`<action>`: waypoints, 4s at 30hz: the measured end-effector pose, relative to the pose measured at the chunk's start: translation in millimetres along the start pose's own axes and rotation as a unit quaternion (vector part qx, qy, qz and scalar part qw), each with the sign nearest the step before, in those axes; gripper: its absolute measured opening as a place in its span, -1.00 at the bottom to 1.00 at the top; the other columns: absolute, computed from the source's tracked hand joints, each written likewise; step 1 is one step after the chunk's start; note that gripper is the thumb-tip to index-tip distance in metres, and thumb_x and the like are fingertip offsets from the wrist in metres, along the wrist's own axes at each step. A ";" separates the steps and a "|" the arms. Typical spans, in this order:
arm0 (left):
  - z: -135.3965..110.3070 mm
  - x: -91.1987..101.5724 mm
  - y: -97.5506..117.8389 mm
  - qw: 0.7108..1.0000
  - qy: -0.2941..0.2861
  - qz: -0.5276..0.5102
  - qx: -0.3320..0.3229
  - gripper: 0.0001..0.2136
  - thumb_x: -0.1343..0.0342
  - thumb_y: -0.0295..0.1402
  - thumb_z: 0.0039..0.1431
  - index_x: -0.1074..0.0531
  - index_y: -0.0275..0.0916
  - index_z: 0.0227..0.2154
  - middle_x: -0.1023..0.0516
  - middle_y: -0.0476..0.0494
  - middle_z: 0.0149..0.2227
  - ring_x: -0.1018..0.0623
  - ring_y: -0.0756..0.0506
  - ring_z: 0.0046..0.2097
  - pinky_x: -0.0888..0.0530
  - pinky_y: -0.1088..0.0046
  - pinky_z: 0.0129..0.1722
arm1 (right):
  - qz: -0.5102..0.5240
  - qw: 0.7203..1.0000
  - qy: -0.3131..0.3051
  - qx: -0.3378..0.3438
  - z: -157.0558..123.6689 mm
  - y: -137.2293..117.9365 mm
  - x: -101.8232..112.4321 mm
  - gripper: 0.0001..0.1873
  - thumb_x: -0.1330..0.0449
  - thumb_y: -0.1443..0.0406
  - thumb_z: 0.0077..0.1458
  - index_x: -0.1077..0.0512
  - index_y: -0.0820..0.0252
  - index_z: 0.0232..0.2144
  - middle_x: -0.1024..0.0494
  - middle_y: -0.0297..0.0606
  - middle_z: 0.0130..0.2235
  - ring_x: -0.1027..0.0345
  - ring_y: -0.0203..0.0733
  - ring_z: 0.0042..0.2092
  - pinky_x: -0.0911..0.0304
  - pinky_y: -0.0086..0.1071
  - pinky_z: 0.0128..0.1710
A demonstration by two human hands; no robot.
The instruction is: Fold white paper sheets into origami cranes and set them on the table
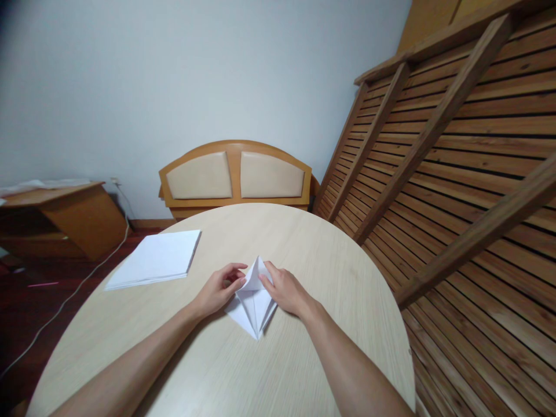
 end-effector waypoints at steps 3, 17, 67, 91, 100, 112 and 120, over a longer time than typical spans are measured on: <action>1.0 -1.3 -1.7 1.000 -0.012 0.028 -0.001 -0.75 -0.09 -0.23 0.27 -0.50 -0.28 -0.13 -0.58 -0.13 -0.31 -0.53 -0.06 -0.30 -0.42 0.44 -0.29 | 0.003 1.000 -0.001 0.011 0.6 -2.3 -1.0 -0.83 0.04 0.21 0.37 -0.31 0.12 -0.19 -0.52 -0.26 -0.33 -0.40 -0.18 -0.33 -0.11 -0.39 -0.32; 0.9 4.3 -3.9 0.988 0.014 0.156 0.002 -0.80 -0.05 -0.21 0.28 -0.44 -0.22 -0.34 -0.51 -0.02 -0.44 -0.44 -0.02 -0.43 -0.28 0.49 -0.42 | 0.051 0.999 0.013 -0.015 -1.1 -11.4 -1.1 -0.32 -0.20 0.08 0.19 -0.11 0.15 0.25 -0.56 -0.08 -0.07 -0.46 -0.06 -0.15 -0.25 -0.29 -0.19; -7.7 -4.4 15.4 0.970 -0.065 0.218 -0.090 -0.75 -0.10 -0.29 0.21 -0.44 -0.18 -0.06 -0.56 -0.11 -0.25 -0.53 -0.12 -0.22 -0.43 0.35 -0.15 | -0.037 0.995 0.086 -0.043 2.8 -2.4 14.6 -0.87 -0.13 0.23 0.23 -0.44 0.12 -0.29 -0.54 -0.34 -0.37 -0.39 -0.23 -0.35 -0.13 -0.41 -0.34; -6.5 -5.8 15.5 0.961 -0.076 0.255 -0.081 -0.77 -0.12 -0.32 0.23 -0.44 -0.17 -0.05 -0.55 -0.09 -0.25 -0.53 -0.10 -0.24 -0.41 0.39 -0.19 | 0.052 0.988 0.140 -0.034 2.0 -9.2 24.5 -0.79 -0.09 0.16 0.28 -0.45 0.11 -0.30 -0.50 -0.37 -0.45 -0.38 -0.26 -0.41 -0.19 -0.40 -0.34; -4.6 2.4 6.6 0.960 -0.037 0.274 -0.030 -0.79 -0.10 -0.29 0.24 -0.45 -0.17 -0.09 -0.55 -0.08 -0.27 -0.53 -0.10 -0.26 -0.41 0.41 -0.23 | 0.192 0.979 0.050 -0.037 3.7 16.0 4.5 -0.79 -0.14 0.21 0.24 -0.51 0.16 -0.18 -0.58 -0.28 -0.33 -0.45 -0.21 -0.30 -0.30 -0.38 -0.31; -3.3 3.8 7.1 0.946 -0.034 0.319 -0.030 -0.83 -0.10 -0.28 0.26 -0.52 -0.16 -0.16 -0.54 -0.10 -0.33 -0.52 -0.14 -0.21 -0.41 0.37 -0.23 | 0.077 0.994 -0.013 0.070 -1.2 -8.5 2.7 -0.85 -0.22 0.36 0.14 -0.55 0.13 -0.23 -0.56 -0.27 -0.21 -0.43 -0.21 -0.19 -0.31 -0.36 -0.15; -7.3 -7.3 17.7 0.939 -0.080 0.302 -0.141 -0.70 -0.07 -0.32 0.29 -0.45 -0.16 0.05 -0.48 -0.21 0.10 -0.43 -0.17 0.13 -0.38 0.24 0.14 | 0.016 0.995 -0.026 0.098 -0.5 -5.2 -2.0 -0.84 -0.23 0.34 0.19 -0.61 0.06 -0.22 -0.55 -0.26 -0.16 -0.39 -0.16 -0.08 -0.26 -0.28 -0.01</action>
Point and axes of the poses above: each hand's wrist, its own z-axis towards the middle knuckle, its own x-axis out of the back of the hand, y = z × x, the point moved 7 cm from there along z, towards the middle knuckle
